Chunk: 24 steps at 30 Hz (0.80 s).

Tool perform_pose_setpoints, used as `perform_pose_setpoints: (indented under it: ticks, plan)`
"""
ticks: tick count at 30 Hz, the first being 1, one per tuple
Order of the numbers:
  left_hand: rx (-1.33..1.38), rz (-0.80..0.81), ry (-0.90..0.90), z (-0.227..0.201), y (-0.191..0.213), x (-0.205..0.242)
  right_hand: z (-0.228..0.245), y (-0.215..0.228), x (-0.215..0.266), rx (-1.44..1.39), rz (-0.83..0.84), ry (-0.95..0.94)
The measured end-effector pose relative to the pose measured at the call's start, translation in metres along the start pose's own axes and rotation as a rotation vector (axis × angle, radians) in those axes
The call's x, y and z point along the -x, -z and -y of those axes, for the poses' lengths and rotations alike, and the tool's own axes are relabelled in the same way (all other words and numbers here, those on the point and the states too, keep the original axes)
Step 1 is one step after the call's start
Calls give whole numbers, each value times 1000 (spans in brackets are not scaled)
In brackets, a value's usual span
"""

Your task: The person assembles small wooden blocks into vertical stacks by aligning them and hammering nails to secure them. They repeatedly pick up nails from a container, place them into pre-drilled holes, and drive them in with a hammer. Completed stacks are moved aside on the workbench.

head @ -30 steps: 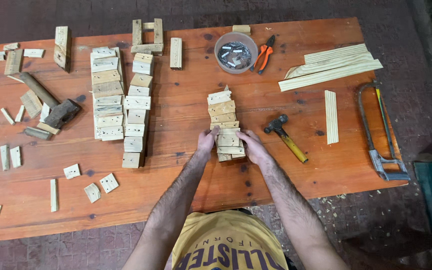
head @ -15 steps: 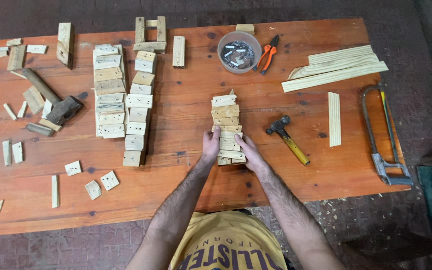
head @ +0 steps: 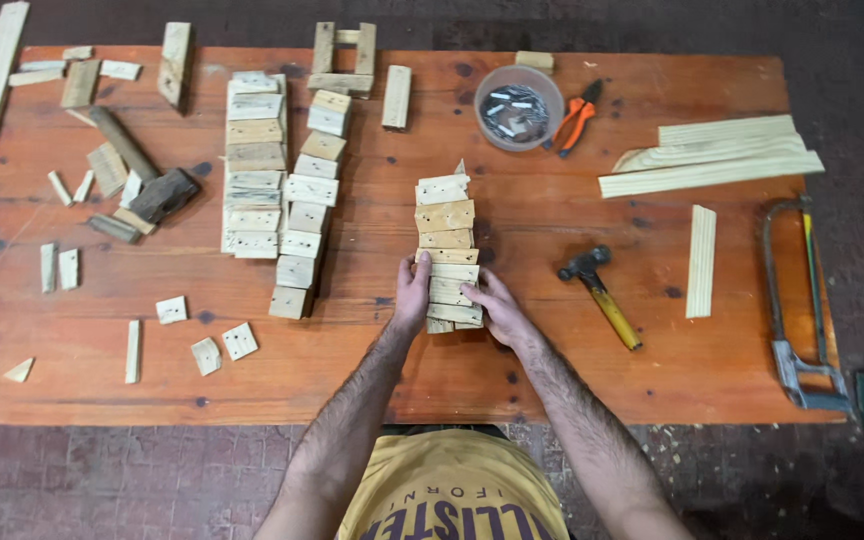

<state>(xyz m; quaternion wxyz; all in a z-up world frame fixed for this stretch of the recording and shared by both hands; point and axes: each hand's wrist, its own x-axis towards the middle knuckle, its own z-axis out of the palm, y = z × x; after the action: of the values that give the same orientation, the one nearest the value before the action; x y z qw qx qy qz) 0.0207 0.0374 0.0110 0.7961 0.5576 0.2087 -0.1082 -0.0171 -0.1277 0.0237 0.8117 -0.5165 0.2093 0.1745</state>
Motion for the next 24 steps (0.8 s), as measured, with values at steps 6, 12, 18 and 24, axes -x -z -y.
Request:
perform_pose_setpoints:
  ticks: [6,12,18,24]
  plan:
    - [-112,-23,72,8,51,-12,-3,-27,-30,-53,54,-14]
    - [36,35,147,50,109,-21,-19,-46,-82,-32,88,-18]
    - [106,-63,152,5,112,-11,-33,-75,-121,14,100,-11]
    - [210,-181,190,-10,113,-29,-32,-94,-129,92,40,36]
